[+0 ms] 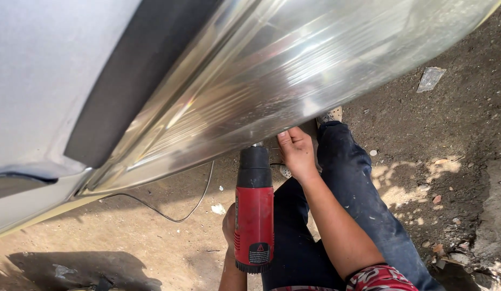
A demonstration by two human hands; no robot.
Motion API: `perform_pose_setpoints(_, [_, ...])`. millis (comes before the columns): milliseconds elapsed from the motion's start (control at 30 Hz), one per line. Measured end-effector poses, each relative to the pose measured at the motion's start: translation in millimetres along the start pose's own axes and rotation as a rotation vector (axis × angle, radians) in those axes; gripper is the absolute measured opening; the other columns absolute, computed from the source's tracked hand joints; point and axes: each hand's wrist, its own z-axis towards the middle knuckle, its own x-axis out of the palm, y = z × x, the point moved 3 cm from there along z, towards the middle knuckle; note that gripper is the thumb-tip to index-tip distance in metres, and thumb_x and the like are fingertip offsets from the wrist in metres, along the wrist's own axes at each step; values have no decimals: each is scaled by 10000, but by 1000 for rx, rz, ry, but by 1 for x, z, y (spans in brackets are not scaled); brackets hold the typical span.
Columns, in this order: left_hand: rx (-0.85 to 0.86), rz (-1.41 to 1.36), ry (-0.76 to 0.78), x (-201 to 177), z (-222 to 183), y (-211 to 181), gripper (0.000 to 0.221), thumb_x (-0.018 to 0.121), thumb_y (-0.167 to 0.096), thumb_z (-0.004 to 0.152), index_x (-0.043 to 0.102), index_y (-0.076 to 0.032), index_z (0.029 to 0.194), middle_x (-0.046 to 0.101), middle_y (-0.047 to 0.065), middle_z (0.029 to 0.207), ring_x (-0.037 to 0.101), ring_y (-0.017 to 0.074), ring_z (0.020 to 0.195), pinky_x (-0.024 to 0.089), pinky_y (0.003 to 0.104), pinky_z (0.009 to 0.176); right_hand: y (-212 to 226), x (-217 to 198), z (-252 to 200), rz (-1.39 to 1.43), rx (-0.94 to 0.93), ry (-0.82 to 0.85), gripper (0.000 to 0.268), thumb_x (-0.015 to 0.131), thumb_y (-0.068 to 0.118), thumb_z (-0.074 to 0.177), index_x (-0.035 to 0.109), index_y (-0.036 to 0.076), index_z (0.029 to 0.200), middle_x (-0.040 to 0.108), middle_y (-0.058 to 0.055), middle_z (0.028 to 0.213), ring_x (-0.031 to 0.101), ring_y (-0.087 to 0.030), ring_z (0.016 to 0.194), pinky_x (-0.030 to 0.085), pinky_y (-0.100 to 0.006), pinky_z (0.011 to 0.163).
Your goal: The person uses a heat gun to warm the edge of a car's rear bumper panel and a screwdriver to pry at the bumper seam and trim, working around the wheel arch and then near the taillight. They reposition along the panel, alternating heating and prying at the seam.
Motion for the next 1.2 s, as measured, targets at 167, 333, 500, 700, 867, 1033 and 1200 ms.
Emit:
perform_pose_setpoints(167, [-48, -87, 2, 6, 2, 2, 370, 530, -332, 997, 673, -2, 1082, 734, 110, 937, 716, 218, 812, 600, 356, 700, 71, 33, 3, -681, -153, -175, 180, 660, 193, 1078, 713, 31, 1137, 647, -53, 758, 522, -140, 609, 476, -294, 615])
perform_pose_setpoints(333, [-94, -179, 4, 11, 4, 6, 383, 505, -333, 1015, 675, 6, 1066, 732, 105, 926, 713, 201, 797, 600, 346, 691, 68, 27, 5, -686, -279, -129, 229, 641, 220, 1092, 686, 13, 1179, 672, -51, 854, 591, -127, 661, 510, -292, 651])
perform_pose_setpoints(500, [-144, -260, 5, 11, 5, 10, 400, 481, -334, 1034, 676, 14, 1050, 730, 101, 915, 711, 184, 783, 600, 337, 682, 6, -4, 1, 56, 312, -23, 274, 643, 218, 1172, 646, -45, 1096, 491, 27, 689, 389, -69, 564, 305, -246, 486])
perform_pose_setpoints(700, [-86, -227, 0, 11, -2, 9, 387, 497, -327, 1026, 672, 17, 1053, 723, 101, 911, 706, 188, 778, 595, 338, 676, 52, 16, 10, -222, 84, -36, 345, 630, 190, 1058, 654, -33, 1320, 702, -2, 1049, 580, -31, 933, 469, -208, 830])
perform_pose_setpoints(867, [162, -21, 23, 14, -14, -22, 346, 576, -308, 978, 658, 11, 1083, 710, 109, 918, 699, 222, 788, 581, 356, 675, 81, 16, 17, -445, 100, -36, 375, 664, 206, 1035, 653, -1, 1347, 743, -68, 1065, 605, -78, 937, 495, -250, 855])
perform_pose_setpoints(1033, [419, 197, 75, 23, -19, -62, 346, 654, -288, 930, 644, 5, 1113, 698, 117, 924, 692, 257, 797, 566, 374, 674, 77, 17, 11, -748, 75, -182, 390, 707, 240, 1004, 671, 68, 1353, 708, -106, 874, 592, -108, 708, 509, -287, 663])
perform_pose_setpoints(1200, [662, 418, 106, 30, -23, -97, 387, 733, -268, 882, 631, -1, 1143, 685, 125, 931, 684, 291, 806, 552, 392, 673, 42, 8, 11, -199, 139, -22, 343, 670, 250, 1082, 703, 34, 1347, 605, 7, 772, 507, -77, 648, 425, -231, 565])
